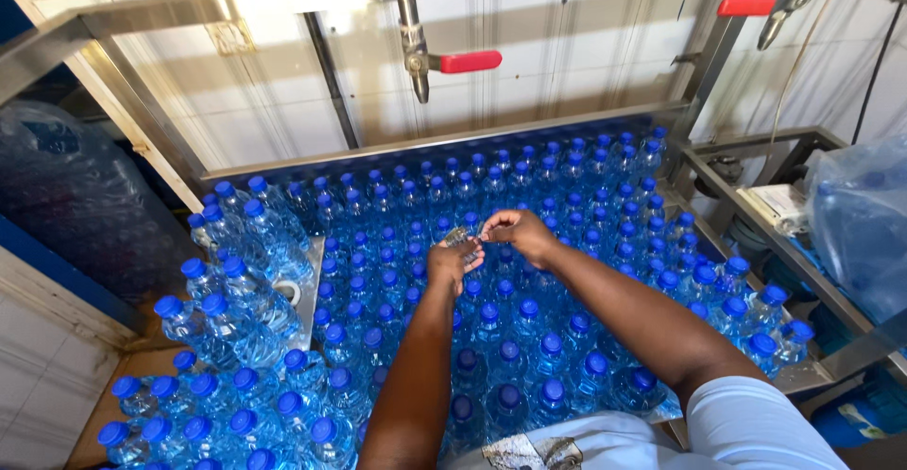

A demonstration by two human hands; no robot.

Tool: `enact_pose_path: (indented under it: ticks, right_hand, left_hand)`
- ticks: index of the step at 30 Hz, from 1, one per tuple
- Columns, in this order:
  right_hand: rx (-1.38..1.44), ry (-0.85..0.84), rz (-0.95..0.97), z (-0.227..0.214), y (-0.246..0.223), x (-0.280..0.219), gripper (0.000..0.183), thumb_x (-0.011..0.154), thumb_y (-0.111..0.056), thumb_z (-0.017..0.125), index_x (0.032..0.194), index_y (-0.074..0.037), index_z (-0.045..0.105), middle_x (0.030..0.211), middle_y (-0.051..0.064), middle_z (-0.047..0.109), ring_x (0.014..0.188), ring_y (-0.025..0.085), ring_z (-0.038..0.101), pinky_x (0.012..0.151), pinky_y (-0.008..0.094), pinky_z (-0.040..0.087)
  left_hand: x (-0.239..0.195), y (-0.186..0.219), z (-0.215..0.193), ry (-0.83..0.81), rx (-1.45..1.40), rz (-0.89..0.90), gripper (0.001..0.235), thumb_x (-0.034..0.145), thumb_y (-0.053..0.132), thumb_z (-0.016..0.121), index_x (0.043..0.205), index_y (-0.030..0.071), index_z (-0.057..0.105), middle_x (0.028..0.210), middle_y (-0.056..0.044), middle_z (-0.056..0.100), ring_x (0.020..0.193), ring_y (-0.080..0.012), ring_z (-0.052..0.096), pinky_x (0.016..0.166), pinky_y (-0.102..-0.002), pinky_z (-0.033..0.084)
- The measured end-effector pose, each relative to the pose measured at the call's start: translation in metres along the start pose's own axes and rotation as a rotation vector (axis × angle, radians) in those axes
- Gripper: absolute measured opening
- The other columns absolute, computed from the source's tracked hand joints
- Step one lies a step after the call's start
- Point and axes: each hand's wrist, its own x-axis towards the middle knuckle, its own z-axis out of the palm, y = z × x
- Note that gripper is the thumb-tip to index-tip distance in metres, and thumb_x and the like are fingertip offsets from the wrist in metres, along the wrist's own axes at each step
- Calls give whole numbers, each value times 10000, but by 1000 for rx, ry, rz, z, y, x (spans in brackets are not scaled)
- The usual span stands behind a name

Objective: The person applies small, rectangular stickers to the caps of numerous blue-capped water bottles arranged on a metal tray. They pick up a sticker, peel it, and place it on a bottle cap, repeating this process for multiple bottles.

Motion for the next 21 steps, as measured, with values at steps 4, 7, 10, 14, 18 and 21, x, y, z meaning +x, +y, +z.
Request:
enact_pose_path:
  ticks: [4,7,10,14,18,21]
  right_hand:
    - [46,-200,108,-21,5,7,115,958,-133,829,1042,-54,825,899,72,831,756,116,754,570,177,498]
    - [-67,-330,244,-50,3,16,351,1073,-93,589,1386,-59,745,1070,169,876,713,85,781,522,139,476]
    - [-5,85,170,-88,13,39,202,1012,90,660,1164,86,793,1039,284,832,722,311,835,547,350,673]
    - [-1102,400,266,-128,48,73,121,905,-408,907,1018,-448,885,911,-85,850,954,280,830,809,396,656]
    - [-1375,409,249,-151,85,101,102,956,-444,776,969,-485,869,939,-151,839,967,275,831,845,379,672]
    - [-1296,496,305,-151,96,112,148,927,-292,831,1022,-394,882,964,8,854,966,337,833,887,459,683]
  left_hand:
    - [-4,2,-1,27,61,-18,226,867,-6,837,1080,72,825,897,-114,840,750,-287,844,731,-448,707]
    - [-7,4,-2,83,113,16,285,872,-72,800,1154,-36,816,933,-195,830,766,-357,833,684,-495,706]
    - [-7,3,-5,64,-41,-56,268,945,33,811,1203,-12,757,1088,-167,833,954,-340,844,869,-490,693]
    - [-14,9,1,109,-101,-84,346,972,74,829,1282,-38,724,1192,-256,805,1090,-406,814,960,-554,664]
    - [-17,12,2,84,-126,-100,355,977,111,789,1290,-32,701,1193,-258,789,1111,-392,810,969,-510,677]
    - [-21,12,3,84,-154,-52,340,956,122,776,1244,-47,710,1117,-280,803,1008,-387,835,909,-491,713]
